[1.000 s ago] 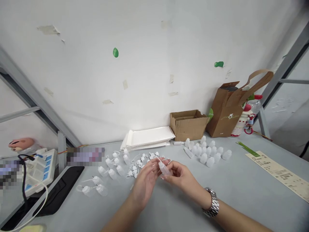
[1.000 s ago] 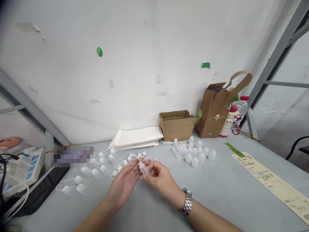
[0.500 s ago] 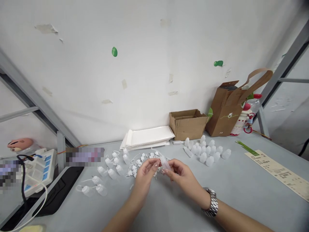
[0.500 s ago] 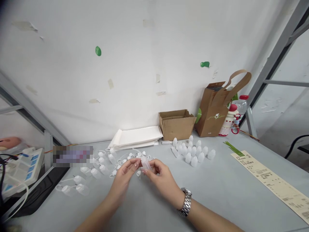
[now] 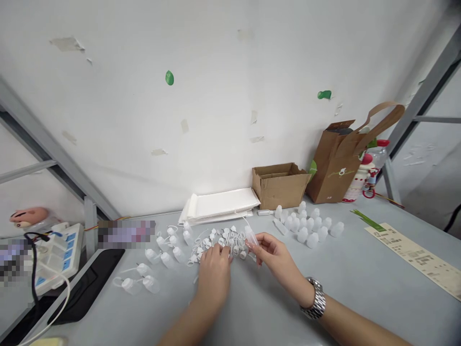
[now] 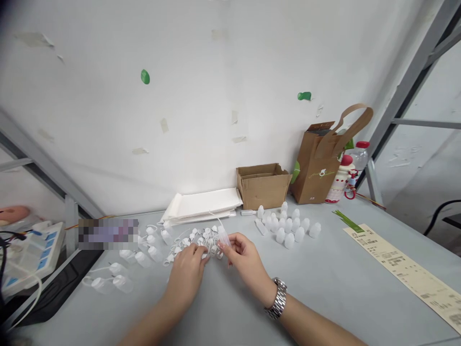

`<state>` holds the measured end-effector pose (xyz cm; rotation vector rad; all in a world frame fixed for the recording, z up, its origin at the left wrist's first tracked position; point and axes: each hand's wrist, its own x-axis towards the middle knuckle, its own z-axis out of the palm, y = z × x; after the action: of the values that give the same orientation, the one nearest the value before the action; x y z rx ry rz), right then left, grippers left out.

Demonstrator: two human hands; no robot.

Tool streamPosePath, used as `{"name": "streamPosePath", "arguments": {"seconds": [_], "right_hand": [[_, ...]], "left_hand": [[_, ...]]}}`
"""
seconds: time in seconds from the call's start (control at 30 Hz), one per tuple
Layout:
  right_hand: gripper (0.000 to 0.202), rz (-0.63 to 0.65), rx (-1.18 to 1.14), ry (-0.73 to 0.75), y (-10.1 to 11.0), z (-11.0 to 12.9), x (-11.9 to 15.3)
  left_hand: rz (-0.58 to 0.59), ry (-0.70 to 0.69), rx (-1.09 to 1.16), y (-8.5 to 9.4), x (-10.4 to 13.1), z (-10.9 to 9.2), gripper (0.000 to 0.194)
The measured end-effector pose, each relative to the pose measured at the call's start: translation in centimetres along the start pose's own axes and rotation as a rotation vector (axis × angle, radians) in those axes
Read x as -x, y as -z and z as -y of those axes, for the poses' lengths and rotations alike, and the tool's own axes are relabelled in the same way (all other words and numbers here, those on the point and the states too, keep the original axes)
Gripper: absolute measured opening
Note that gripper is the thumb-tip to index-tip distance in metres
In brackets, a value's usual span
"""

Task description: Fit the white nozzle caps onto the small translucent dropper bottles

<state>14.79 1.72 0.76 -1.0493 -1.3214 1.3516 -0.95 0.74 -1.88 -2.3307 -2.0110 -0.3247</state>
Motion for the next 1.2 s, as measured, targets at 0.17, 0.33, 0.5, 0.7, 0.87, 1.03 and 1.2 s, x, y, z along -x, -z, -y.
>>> {"name": "streamPosePath", "arguments": {"seconds": [0.17,0.33,0.5,0.7,0.87,1.03,1.2], "right_hand": [[0.035,0.032,-0.008,-0.005,-0.1,-0.3,0.2],[0.037,0.05,-0.003,-0.025,-0.3,0.0,0.3],[0.036,0.093,0.014,-0.034,-0.5,-0.4,0.3],[0.031,0.178,0.087,-0.051,-0.7,-1.4,0.6],[0.029,0.159,0.117,-0.036,-0.7,-1.5,0.6],[0.029,0.161,0.144,-0.051,-0.8,-1.3,0.6],[0.027,0.152,0.161,-0.046,-0.8,-1.3,0.8]], "left_hand": [[-0.023,0.002,0.057,-0.5,-0.2,0.3,0.024],[-0.172,0.063,0.506,0.3,-0.5,0.4,0.019],[-0.217,0.217,1.179,1.2,-1.1,0.5,0.015],[0.027,0.425,1.803,1.5,-1.2,0.1,0.023],[0.076,0.498,2.007,1.1,-1.1,0.2,0.017],[0.116,0.601,2.143,1.3,-1.5,0.7,0.009],[0.156,0.747,2.26,1.2,-1.7,0.9,0.009]]}}
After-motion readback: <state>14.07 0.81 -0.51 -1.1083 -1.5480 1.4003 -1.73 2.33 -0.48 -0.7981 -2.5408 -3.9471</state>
